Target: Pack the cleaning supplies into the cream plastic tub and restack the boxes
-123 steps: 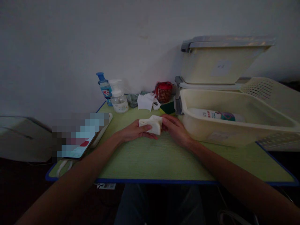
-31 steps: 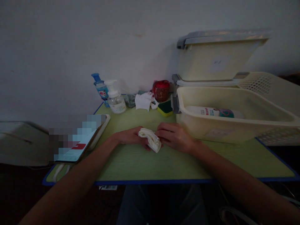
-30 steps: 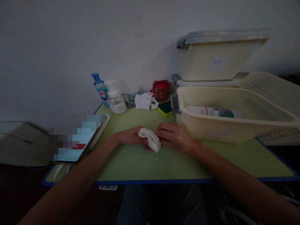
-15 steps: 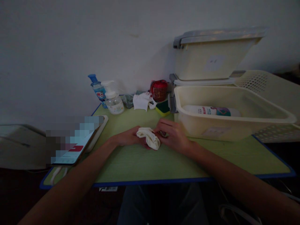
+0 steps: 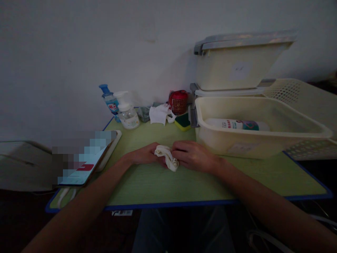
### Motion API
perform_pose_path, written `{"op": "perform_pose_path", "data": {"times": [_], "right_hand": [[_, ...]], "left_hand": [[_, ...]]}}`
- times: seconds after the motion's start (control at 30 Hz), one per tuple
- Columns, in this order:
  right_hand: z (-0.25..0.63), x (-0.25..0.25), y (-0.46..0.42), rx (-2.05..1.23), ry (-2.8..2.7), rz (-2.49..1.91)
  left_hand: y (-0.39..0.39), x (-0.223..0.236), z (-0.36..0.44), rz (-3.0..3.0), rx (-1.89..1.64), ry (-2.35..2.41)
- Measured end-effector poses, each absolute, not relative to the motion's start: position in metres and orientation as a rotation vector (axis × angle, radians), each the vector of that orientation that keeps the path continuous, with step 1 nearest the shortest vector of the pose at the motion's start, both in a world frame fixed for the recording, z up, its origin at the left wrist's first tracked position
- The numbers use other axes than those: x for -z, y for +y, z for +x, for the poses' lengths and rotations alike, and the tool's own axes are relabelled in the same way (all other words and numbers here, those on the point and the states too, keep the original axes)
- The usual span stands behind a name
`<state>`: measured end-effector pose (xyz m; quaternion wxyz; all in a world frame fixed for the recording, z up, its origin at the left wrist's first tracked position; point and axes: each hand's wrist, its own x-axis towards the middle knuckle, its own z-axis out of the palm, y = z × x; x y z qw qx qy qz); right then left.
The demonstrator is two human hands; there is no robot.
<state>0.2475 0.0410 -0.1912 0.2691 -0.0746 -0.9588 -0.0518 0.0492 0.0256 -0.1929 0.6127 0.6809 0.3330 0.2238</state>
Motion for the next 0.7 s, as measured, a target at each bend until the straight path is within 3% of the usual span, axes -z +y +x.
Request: {"op": "perform_pose_path", "data": {"times": [0.17,0.47,0.7], "right_hand": [[0.25,0.185,0.0416,-0.222,-2.569,-0.158],[0.2441,0.1834,0.0433,-0.802,-2.327,-0.523],[0.2411,0.1868,0.0425,-0.786,-2.28,-0.541]], "left_hand": [[0.0267,0.1943,0.0478,1.595,-0.493,0.807],[0.0301,0.1963,0.0462,1.586,-0.463,0.764],[0.0271,0.1898,0.0474,1.801,-0.459,0.823]]}}
